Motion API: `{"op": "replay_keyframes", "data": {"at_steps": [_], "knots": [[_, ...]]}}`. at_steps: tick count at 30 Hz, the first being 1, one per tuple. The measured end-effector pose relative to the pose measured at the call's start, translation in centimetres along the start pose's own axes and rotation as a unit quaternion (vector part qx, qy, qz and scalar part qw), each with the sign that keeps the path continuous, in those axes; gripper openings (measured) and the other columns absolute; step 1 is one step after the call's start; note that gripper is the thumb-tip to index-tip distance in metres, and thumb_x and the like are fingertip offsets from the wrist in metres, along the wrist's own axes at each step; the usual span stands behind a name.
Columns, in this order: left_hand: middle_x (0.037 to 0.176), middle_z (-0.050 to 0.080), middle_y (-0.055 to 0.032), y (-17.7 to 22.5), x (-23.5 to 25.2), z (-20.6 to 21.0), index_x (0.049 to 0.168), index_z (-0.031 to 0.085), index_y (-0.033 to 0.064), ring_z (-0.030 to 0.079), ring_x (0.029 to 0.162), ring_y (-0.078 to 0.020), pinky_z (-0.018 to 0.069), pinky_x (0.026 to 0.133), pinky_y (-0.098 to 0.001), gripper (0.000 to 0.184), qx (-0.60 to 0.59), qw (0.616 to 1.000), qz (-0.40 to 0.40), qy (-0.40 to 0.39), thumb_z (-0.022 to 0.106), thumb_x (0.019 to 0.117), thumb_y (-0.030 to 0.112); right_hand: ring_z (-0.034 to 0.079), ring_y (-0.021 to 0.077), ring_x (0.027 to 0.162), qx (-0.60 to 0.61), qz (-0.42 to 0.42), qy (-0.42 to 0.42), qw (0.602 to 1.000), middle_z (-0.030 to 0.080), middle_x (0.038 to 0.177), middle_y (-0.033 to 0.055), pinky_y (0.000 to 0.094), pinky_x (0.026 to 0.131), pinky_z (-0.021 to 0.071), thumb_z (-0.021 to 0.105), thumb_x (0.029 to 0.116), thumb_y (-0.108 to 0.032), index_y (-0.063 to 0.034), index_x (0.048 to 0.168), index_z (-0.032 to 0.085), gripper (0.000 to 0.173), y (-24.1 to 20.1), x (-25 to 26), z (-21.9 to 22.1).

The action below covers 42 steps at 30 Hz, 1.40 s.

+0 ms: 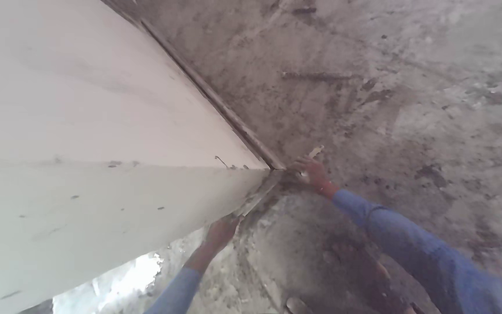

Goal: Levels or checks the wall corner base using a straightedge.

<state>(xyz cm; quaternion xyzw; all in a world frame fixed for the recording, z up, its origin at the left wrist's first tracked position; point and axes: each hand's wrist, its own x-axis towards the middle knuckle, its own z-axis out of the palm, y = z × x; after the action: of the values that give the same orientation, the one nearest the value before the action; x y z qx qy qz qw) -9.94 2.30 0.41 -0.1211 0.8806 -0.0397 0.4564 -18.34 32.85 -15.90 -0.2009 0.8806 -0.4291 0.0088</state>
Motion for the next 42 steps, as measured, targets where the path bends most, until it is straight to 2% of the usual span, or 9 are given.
{"op": "replay_keyframes", "data": {"at_steps": [13,15,17,21,25,27,32,36,42], "knots": [[0.121,0.070,-0.0207,-0.5,-0.3,0.0,0.128,0.065,0.0053,0.065,0.118,-0.0382,0.0476,0.100,-0.0609,0.058,-0.012,1.000,0.014,0.009,0.041,0.1070,0.054,0.069,0.0288,0.109,0.013,-0.010,0.007,1.000,0.075,0.113,0.0083,0.0469,0.090,0.0564,0.061,0.0975,-0.028,-0.0153,0.109,0.077,0.024,0.1,0.2,0.6],[0.125,0.068,-0.0218,-0.3,-0.6,-0.3,0.131,0.063,0.0038,0.063,0.122,-0.0384,0.0461,0.104,-0.0597,0.057,-0.017,1.000,0.020,-0.002,0.041,0.1083,0.051,0.067,0.0275,0.111,0.039,-0.001,-0.006,0.999,0.074,0.113,0.0094,0.0454,0.097,0.0532,0.057,0.1012,-0.030,-0.0129,0.112,0.077,0.028,-0.4,0.1,0.2],[0.127,0.067,-0.0223,-0.5,-0.4,-0.2,0.132,0.062,0.0030,0.062,0.123,-0.0389,0.0450,0.105,-0.0597,0.056,-0.013,0.999,0.030,0.001,0.040,0.1087,0.049,0.066,0.0236,0.117,0.073,0.013,-0.039,0.996,0.072,0.122,0.0100,0.0422,0.105,0.0503,0.055,0.1043,-0.032,-0.0112,0.122,0.074,0.034,-1.3,0.0,-0.9],[0.125,0.068,-0.0220,-0.7,-0.1,0.1,0.127,0.065,0.0045,0.062,0.122,-0.0407,0.0454,0.101,-0.0650,0.056,-0.007,0.999,0.029,0.024,0.041,0.1071,0.051,0.068,0.0149,0.112,0.099,-0.006,0.020,0.995,0.073,0.121,0.0055,0.0343,0.101,0.0544,0.059,0.1035,-0.032,-0.0155,0.127,0.073,0.033,-2.8,-0.3,-1.4],[0.124,0.067,-0.0231,-1.1,0.1,0.3,0.125,0.066,0.0029,0.062,0.122,-0.0412,0.0457,0.102,-0.0640,0.058,-0.031,0.999,0.037,0.020,0.042,0.1064,0.053,0.068,0.0123,0.111,0.098,-0.039,0.060,0.993,0.073,0.120,0.0048,0.0308,0.099,0.0565,0.062,0.1012,-0.023,-0.0143,0.121,0.076,0.026,-3.5,-0.2,-0.9],[0.127,0.066,-0.0244,-1.2,-0.1,0.2,0.127,0.064,0.0014,0.060,0.124,-0.0422,0.0448,0.103,-0.0644,0.058,-0.034,0.999,0.039,0.009,0.042,0.1074,0.051,0.069,0.0160,0.109,0.084,-0.052,0.061,0.993,0.073,0.119,0.0080,0.0336,0.098,0.0570,0.062,0.0987,-0.016,-0.0114,0.120,0.076,0.026,-3.9,-0.2,-1.2],[0.127,0.065,-0.0258,-1.1,-0.3,-0.3,0.130,0.063,0.0009,0.060,0.124,-0.0442,0.0440,0.102,-0.0664,0.057,-0.033,0.999,0.028,-0.012,0.042,0.1077,0.049,0.070,0.0242,0.112,-0.040,-0.068,0.039,0.996,0.073,0.122,0.0084,0.0441,0.095,0.0579,0.056,0.0985,-0.021,-0.0129,0.121,0.075,0.031,-3.8,-0.3,-1.0],[0.126,0.065,-0.0264,-1.6,0.0,-0.1,0.128,0.064,0.0002,0.061,0.123,-0.0441,0.0445,0.103,-0.0649,0.057,-0.045,0.998,0.044,-0.009,0.044,0.1074,0.050,0.073,0.0246,0.103,-0.061,-0.093,0.103,0.988,0.076,0.115,0.0086,0.0416,0.086,0.0610,0.058,0.0962,-0.019,-0.0116,0.115,0.078,0.028,-4.1,-0.4,-0.2],[0.126,0.065,-0.0262,-1.9,0.2,-0.3,0.132,0.061,0.0022,0.061,0.122,-0.0449,0.0454,0.100,-0.0667,0.054,-0.026,0.998,0.055,-0.027,0.042,0.1085,0.047,0.073,0.0257,0.099,-0.069,-0.117,0.131,0.982,0.077,0.112,0.0090,0.0424,0.084,0.0606,0.058,0.0950,-0.020,-0.0115,0.113,0.079,0.029,-3.5,-0.3,0.4]]}}
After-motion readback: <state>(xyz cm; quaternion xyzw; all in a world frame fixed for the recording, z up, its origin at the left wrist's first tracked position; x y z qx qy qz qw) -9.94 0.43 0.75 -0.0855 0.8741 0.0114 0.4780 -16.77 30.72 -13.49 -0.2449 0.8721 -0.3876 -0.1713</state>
